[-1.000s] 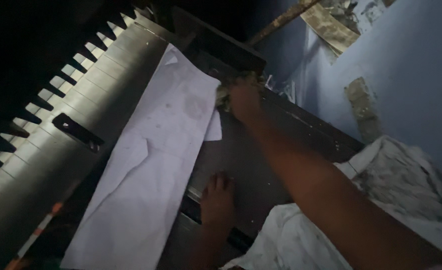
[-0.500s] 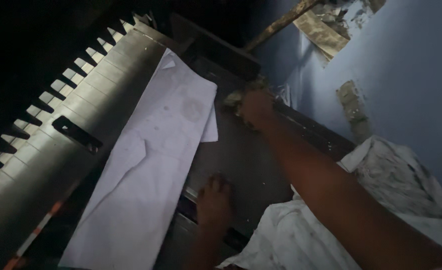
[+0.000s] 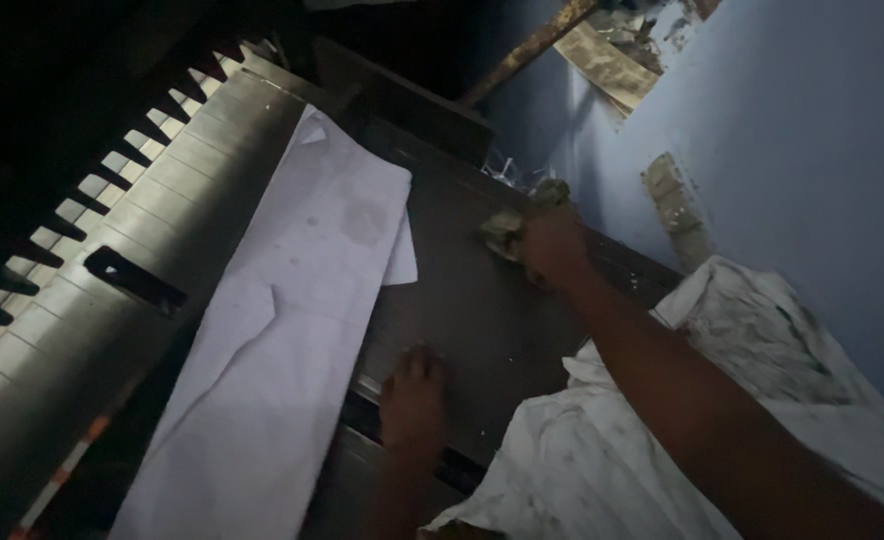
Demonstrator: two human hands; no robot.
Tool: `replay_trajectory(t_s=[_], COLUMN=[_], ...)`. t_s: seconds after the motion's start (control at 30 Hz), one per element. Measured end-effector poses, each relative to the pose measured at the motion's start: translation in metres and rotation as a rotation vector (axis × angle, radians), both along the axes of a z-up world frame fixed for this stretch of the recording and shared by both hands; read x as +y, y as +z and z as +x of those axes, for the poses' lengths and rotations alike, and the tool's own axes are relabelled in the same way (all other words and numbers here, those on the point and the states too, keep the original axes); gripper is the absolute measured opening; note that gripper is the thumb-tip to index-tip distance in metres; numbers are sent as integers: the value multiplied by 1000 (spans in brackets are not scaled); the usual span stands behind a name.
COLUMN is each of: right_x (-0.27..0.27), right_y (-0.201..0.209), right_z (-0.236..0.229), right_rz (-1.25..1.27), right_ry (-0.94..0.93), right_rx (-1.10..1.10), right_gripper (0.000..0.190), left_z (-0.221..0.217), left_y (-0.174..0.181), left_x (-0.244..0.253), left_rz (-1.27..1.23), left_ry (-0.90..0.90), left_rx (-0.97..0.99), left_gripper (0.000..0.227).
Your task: The person cleans the metal surface of a shredding machine using a cloth. They wipe the flat area and the serrated edge, then place a white sheet on the surface and continue wiping around it.
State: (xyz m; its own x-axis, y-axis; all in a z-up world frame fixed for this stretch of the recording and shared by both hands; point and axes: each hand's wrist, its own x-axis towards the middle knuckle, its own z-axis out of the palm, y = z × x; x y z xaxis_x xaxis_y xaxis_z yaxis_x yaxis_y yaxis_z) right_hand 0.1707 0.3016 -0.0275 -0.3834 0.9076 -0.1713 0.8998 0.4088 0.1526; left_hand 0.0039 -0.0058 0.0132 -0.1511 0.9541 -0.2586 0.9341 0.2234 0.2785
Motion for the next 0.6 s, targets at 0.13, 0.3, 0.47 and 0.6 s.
replay_trajectory(t_s=[0.13,0.3,0.47,0.6], right_x=[4,-21,-31,-25], right_y=[-25,-8,-6,-23], right_z=[36,77,115,156], right_rz=[38,149,116,151], right_ry=[-47,85,47,-6], right_rx=[40,-54,6,0], right_gripper=[19,15,20,25], left_z=[-1,-2,-2,-1], left_y=[-1,1,0,-8], left_x=[2,1,1,-2], left_rz=[-124,-52,-90,-42], left_ry=[-26,-15,6,43], left_rx=[4,-11,-36,-61], left_gripper=[51,54,56,53])
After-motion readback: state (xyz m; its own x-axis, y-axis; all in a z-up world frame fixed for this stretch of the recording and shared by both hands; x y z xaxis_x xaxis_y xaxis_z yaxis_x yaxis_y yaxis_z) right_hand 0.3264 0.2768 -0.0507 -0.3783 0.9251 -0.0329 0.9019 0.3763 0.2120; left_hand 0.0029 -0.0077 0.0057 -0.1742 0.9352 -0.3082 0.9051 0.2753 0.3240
